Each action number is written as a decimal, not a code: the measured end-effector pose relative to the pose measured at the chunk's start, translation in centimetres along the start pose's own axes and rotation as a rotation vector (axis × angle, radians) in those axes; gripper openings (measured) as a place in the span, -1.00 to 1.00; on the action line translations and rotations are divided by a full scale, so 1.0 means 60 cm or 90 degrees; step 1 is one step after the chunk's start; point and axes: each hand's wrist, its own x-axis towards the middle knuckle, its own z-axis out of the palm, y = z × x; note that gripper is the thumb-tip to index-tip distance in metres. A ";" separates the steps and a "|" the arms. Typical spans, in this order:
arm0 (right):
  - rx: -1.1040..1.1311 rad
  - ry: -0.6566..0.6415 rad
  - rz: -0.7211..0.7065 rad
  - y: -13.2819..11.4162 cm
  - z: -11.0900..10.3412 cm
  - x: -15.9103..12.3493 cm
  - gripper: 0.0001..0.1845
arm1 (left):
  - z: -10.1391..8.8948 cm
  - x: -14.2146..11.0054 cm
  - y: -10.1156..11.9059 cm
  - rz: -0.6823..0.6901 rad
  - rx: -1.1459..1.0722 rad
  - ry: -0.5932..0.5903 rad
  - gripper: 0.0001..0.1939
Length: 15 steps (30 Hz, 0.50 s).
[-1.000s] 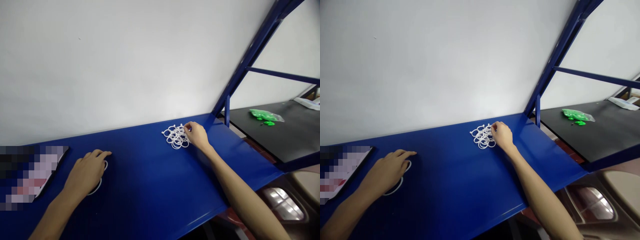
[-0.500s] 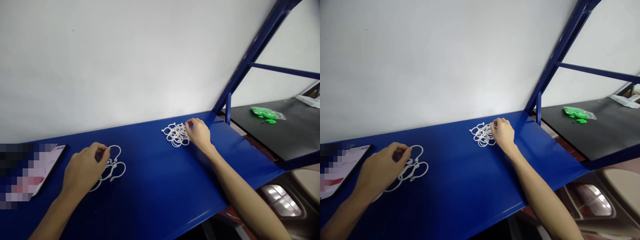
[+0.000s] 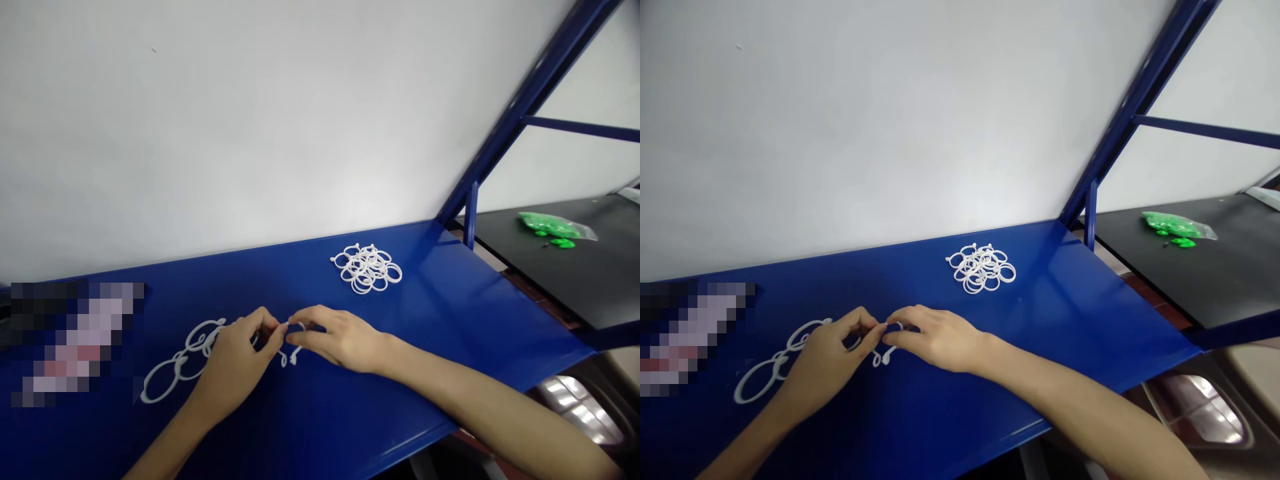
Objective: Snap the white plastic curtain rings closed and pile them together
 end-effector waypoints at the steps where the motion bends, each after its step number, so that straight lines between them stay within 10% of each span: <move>1: 0.026 0.010 0.007 0.002 0.001 -0.002 -0.70 | 0.001 -0.002 0.000 0.017 -0.003 0.021 -0.66; 8: 0.150 0.175 0.115 0.004 -0.006 -0.011 -0.65 | 0.002 -0.019 -0.002 0.213 -0.048 0.016 -0.58; 15: 0.132 0.145 0.133 -0.009 -0.004 -0.005 -0.75 | 0.011 -0.017 0.008 0.166 -0.042 0.048 -0.67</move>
